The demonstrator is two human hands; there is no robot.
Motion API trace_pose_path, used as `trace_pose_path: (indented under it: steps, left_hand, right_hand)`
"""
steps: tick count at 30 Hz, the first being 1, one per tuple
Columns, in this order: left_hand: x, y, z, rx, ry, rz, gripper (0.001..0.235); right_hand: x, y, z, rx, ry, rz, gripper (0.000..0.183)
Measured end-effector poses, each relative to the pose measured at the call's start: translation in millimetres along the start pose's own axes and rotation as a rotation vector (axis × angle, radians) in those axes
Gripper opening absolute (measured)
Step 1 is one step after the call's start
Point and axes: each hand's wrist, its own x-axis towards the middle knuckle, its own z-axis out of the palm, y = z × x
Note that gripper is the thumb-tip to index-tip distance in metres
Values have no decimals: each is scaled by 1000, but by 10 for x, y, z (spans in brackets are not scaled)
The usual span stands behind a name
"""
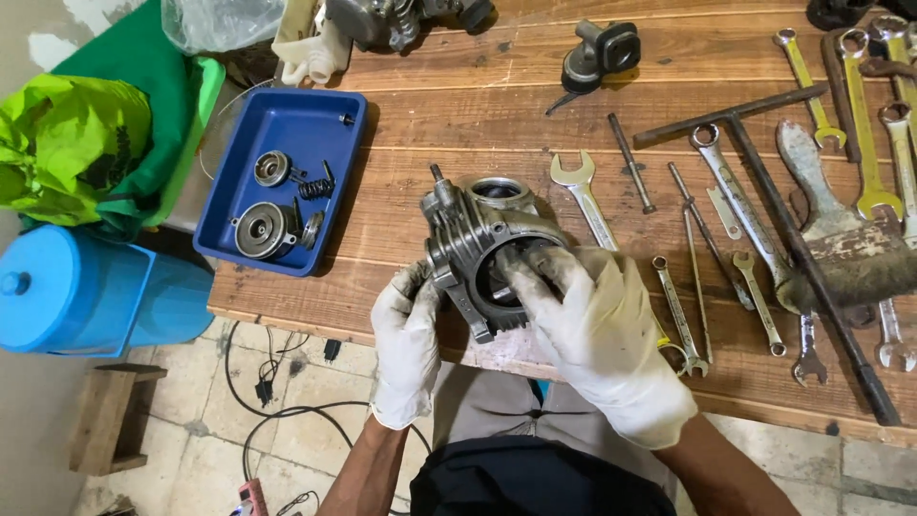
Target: Adjusting and inspecting internal components of a motorcycle engine cylinder head on a workbench
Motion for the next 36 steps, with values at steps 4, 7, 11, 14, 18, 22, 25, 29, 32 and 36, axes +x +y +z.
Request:
trace_pose_path:
  steps: [4, 7, 11, 14, 18, 22, 25, 29, 32, 36]
  left_hand:
    - [88, -312, -96, -32, 7, -25, 10]
    - [174, -370, -66, -84, 14, -28, 9]
    - [235, -451, 3, -221, 31, -42, 7]
    - [223, -511, 18, -224, 23, -46, 7]
    - [257, -452, 52, -345, 26, -47, 6]
    - [291, -404, -22, -349, -11, -45, 7]
    - [327, -427, -82, -332, -48, -26, 7]
    - [323, -416, -94, -322, -75, -4, 8]
    - [332, -340, -91, -311, -96, 6, 9]
    - [333, -391, -95, -330, -99, 0, 10]
  right_hand:
    - [110, -98, -163, -311, 2, -129, 40]
    - [265, -83, -227, -379, -39, -192, 45]
    - [477, -114, -326, -381, -134, -281, 43]
    - [483, -118, -320, -319, -221, -282, 36]
    - [476, -78, -313, -231, -350, -279, 27]
    - [450, -26, -319, -98, -533, -242, 23]
    - [447, 13, -310, -17, -649, -209, 29]
    - [289, 79, -222, 113, -615, -196, 43]
    - [-25, 125, -95, 47, -383, -224, 48]
    - [79, -182, -166, 111, -171, -123, 34]
